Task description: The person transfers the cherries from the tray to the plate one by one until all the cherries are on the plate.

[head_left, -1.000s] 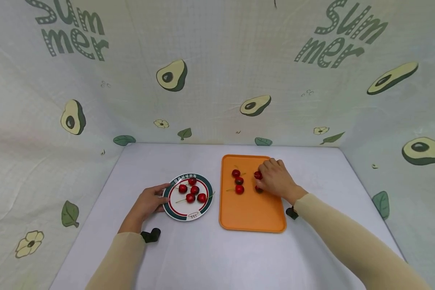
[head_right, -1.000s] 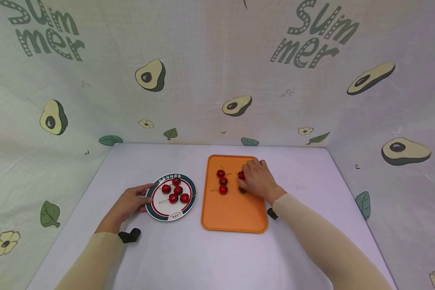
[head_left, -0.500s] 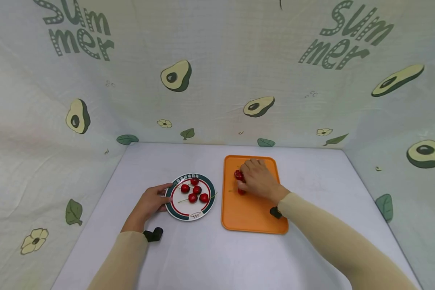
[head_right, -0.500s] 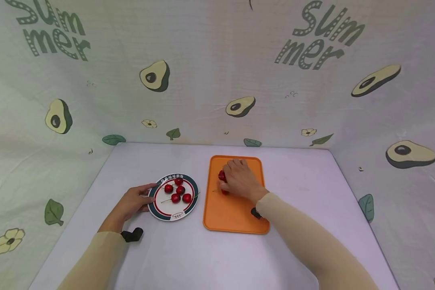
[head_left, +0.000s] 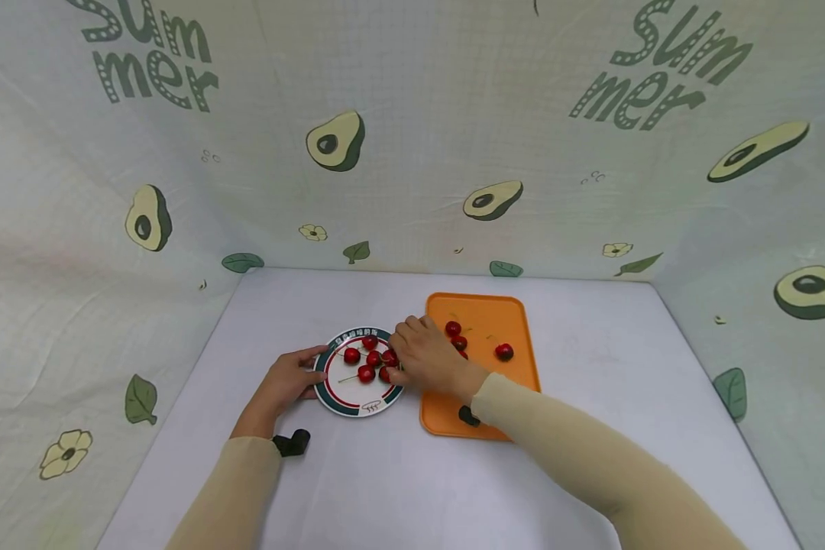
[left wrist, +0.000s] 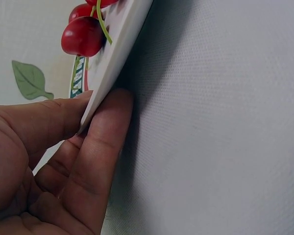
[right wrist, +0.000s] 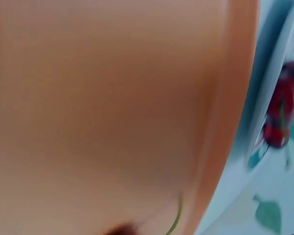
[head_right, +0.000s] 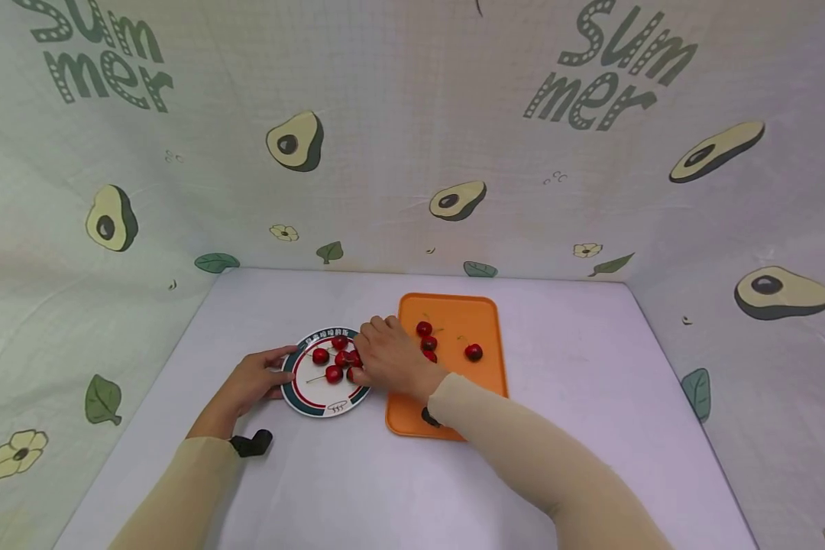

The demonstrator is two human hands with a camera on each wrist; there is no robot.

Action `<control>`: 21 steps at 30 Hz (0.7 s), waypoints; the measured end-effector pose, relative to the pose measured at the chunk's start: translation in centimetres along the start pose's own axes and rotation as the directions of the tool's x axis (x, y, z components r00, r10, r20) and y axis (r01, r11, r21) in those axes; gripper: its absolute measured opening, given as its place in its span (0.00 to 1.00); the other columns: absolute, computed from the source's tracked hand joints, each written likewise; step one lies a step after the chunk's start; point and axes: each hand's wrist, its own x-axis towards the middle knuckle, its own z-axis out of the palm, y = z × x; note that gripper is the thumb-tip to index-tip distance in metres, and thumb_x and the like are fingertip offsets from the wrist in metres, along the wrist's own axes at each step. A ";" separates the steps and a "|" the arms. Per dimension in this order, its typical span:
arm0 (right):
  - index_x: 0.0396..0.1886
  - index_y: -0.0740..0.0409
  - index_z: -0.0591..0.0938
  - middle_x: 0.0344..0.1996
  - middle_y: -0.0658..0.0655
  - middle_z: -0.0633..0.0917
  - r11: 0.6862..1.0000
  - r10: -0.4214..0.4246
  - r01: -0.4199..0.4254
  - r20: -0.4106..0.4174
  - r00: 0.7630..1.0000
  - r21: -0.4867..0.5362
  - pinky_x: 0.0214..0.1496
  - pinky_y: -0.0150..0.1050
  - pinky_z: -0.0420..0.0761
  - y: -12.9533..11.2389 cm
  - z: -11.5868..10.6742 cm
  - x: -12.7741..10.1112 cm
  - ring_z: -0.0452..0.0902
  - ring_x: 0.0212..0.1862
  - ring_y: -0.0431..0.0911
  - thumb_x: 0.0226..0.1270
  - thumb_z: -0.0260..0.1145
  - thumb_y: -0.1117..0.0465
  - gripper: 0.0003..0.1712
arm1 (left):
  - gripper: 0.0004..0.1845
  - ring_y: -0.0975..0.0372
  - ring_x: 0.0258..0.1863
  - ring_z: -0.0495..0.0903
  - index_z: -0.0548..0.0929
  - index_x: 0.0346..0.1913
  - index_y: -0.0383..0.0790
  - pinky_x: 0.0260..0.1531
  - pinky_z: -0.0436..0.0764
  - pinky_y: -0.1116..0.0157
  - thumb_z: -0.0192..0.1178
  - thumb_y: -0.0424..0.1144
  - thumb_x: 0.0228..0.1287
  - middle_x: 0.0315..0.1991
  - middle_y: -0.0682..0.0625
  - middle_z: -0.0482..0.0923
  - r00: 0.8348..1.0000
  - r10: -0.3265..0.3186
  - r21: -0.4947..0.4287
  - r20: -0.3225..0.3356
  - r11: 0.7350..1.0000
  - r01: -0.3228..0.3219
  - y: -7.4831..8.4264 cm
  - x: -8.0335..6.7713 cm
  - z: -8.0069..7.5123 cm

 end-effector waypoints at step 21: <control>0.45 0.51 0.83 0.45 0.50 0.83 0.991 -0.103 0.107 0.058 0.993 -0.076 0.56 0.42 0.72 -3.3 1.3 0.3 0.72 0.52 0.47 0.73 0.61 0.29 0.30 | 0.33 0.60 0.33 0.83 0.74 0.77 0.50 0.35 0.88 0.67 0.67 0.33 0.72 0.70 0.34 0.68 1.000 -0.012 -0.004 0.004 1.000 0.012 0.5 -0.5 -0.1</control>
